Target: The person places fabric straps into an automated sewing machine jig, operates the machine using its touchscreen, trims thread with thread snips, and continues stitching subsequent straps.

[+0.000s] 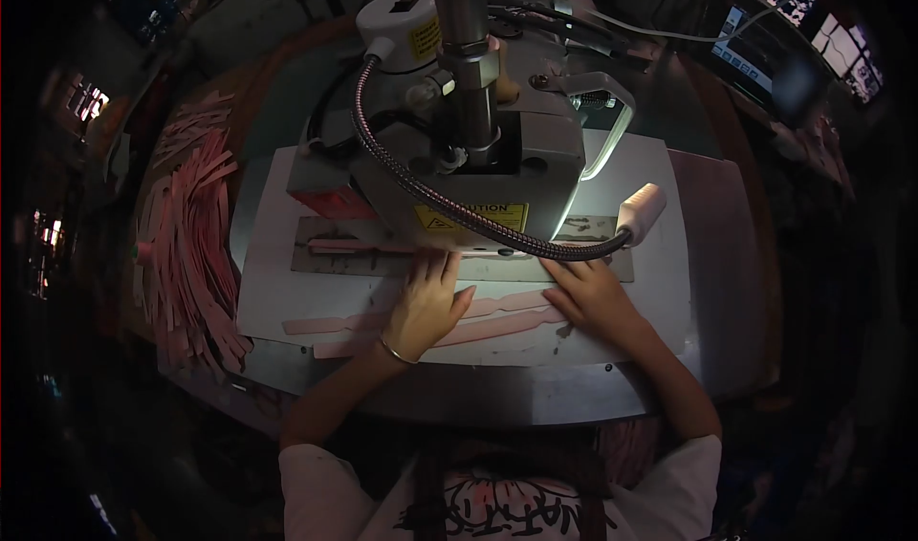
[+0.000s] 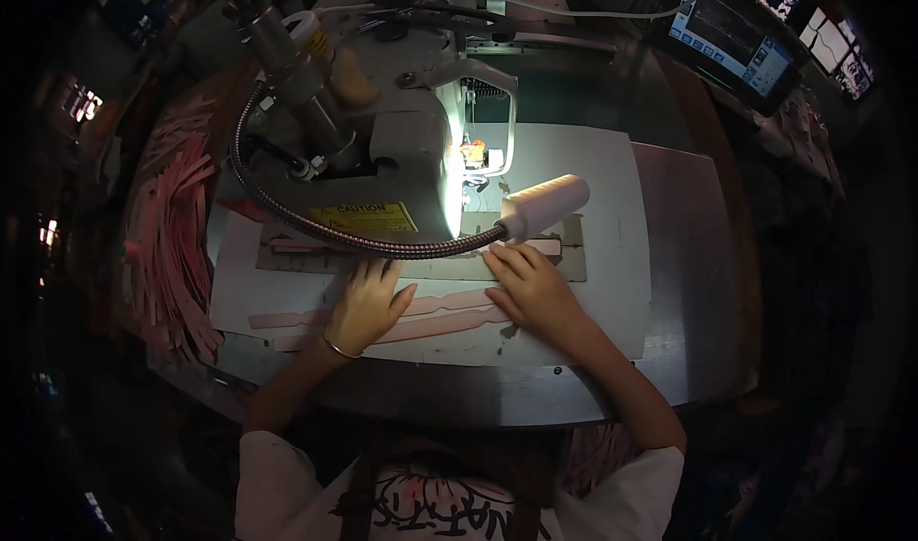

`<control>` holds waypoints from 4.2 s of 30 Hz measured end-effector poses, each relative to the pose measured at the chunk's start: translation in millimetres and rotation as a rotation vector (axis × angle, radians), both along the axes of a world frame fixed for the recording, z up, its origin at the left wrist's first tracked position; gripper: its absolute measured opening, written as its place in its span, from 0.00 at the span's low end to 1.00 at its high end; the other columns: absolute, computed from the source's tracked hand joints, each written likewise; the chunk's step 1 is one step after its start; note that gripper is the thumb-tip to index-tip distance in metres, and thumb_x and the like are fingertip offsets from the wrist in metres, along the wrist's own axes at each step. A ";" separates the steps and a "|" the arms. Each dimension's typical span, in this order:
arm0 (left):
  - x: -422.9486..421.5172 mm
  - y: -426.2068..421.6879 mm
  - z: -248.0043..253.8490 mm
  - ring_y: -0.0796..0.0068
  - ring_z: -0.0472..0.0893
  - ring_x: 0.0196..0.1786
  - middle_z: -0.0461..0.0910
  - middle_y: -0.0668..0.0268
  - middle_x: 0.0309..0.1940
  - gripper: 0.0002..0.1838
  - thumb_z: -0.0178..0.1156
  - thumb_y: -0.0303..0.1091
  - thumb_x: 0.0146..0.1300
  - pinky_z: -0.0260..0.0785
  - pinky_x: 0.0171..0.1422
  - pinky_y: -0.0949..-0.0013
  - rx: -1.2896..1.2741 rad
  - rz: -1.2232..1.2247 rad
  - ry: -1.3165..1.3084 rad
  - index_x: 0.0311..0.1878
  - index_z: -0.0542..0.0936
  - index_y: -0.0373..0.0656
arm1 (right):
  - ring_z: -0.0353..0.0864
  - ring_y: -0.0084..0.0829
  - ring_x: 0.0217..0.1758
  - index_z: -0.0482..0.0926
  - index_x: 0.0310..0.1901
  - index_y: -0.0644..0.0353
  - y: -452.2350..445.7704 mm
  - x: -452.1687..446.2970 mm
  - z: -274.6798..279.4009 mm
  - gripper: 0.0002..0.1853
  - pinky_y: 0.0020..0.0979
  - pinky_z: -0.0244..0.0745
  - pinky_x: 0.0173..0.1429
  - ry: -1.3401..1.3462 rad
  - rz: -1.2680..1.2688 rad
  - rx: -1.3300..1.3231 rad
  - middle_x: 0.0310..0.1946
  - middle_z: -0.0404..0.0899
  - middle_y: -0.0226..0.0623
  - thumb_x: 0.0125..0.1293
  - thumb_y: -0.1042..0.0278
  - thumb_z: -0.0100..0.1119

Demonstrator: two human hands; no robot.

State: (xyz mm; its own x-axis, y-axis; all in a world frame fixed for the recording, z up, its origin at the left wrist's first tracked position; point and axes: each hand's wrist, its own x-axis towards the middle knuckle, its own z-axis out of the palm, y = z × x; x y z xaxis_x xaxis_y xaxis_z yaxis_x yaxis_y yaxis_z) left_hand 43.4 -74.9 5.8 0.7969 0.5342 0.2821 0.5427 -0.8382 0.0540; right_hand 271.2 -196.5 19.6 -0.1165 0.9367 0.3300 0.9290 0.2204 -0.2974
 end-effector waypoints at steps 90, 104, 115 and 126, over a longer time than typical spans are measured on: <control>-11.6 58.0 -9.3 0.61 0.75 0.21 0.77 0.62 0.22 0.13 0.58 0.39 0.53 0.68 0.28 0.63 -0.269 -0.139 0.026 0.41 0.80 0.46 | 0.74 0.39 0.42 0.75 0.48 0.67 41.2 -8.5 -32.1 0.17 0.40 0.66 0.54 -0.121 0.070 0.078 0.43 0.76 0.41 0.59 0.68 0.57; -99.5 110.5 -18.7 0.63 0.73 0.20 0.79 0.65 0.22 0.11 0.60 0.40 0.55 0.68 0.33 0.66 -0.063 -0.140 -0.141 0.39 0.82 0.47 | 0.70 0.34 0.43 0.77 0.47 0.65 23.2 -3.2 -15.1 0.16 0.35 0.63 0.54 -0.248 0.007 0.184 0.41 0.76 0.36 0.59 0.66 0.56; -117.2 112.7 -23.3 0.62 0.75 0.25 0.80 0.61 0.33 0.10 0.60 0.39 0.54 0.67 0.38 0.63 0.044 -0.177 -0.162 0.37 0.82 0.49 | 0.71 0.36 0.40 0.76 0.43 0.65 30.4 -26.4 -23.7 0.11 0.33 0.68 0.47 -0.202 -0.248 0.000 0.38 0.75 0.43 0.58 0.71 0.55; -118.8 112.0 -39.8 0.57 0.78 0.42 0.80 0.60 0.43 0.14 0.58 0.37 0.54 0.68 0.47 0.61 -0.157 -0.117 0.009 0.41 0.81 0.41 | 0.71 0.41 0.43 0.76 0.43 0.64 85.6 -104.1 -54.3 0.12 0.39 0.67 0.48 -0.123 -0.058 0.189 0.39 0.74 0.43 0.59 0.69 0.54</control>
